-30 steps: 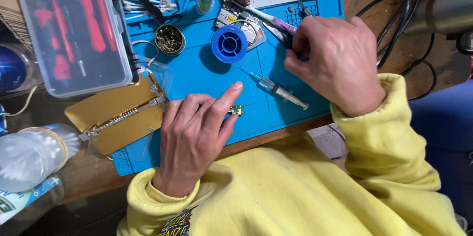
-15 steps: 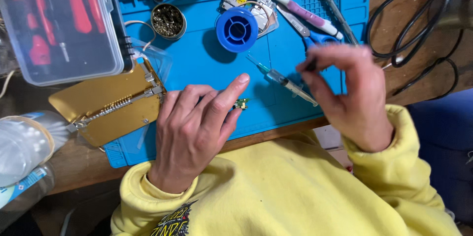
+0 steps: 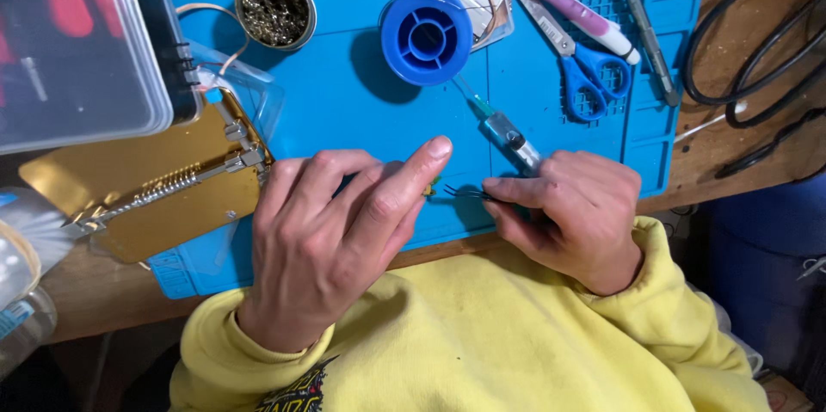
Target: The person uses a soldering iron to apply heat to a small green circuit board held in their left hand. After soldering, they use a syringe to apply a liquid to the board and then scrub the surface with a toothbrush. Finally, the person places the circuit board into a small transparent plastic case.
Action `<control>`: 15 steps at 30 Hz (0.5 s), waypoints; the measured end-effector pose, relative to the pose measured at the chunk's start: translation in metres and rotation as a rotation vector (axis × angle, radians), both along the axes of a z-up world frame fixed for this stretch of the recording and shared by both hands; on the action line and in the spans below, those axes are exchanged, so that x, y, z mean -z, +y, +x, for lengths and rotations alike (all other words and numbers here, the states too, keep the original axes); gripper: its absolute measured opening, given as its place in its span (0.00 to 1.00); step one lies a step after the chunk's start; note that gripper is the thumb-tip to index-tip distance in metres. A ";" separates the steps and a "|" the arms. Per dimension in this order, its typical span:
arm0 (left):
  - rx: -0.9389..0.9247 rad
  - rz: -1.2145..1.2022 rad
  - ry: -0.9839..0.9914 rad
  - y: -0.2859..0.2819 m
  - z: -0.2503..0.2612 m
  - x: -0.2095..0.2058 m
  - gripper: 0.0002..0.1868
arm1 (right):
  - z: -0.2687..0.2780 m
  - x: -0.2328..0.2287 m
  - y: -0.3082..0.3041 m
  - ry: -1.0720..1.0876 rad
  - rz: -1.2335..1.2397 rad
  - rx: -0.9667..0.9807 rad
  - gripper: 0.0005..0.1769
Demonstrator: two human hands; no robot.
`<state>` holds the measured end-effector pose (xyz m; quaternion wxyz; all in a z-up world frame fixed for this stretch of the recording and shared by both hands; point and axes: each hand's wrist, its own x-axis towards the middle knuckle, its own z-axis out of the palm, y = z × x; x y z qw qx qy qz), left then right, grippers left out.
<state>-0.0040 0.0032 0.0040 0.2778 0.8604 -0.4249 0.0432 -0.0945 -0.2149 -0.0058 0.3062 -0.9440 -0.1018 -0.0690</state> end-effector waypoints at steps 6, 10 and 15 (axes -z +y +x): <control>-0.002 -0.001 0.010 -0.001 0.001 0.003 0.17 | 0.007 -0.001 0.004 0.000 -0.024 0.008 0.08; 0.001 0.000 0.029 -0.001 0.002 0.004 0.15 | 0.009 0.000 0.004 0.022 -0.027 -0.002 0.08; 0.003 0.018 0.034 -0.001 0.002 0.005 0.15 | 0.009 0.002 0.004 0.014 -0.028 0.003 0.09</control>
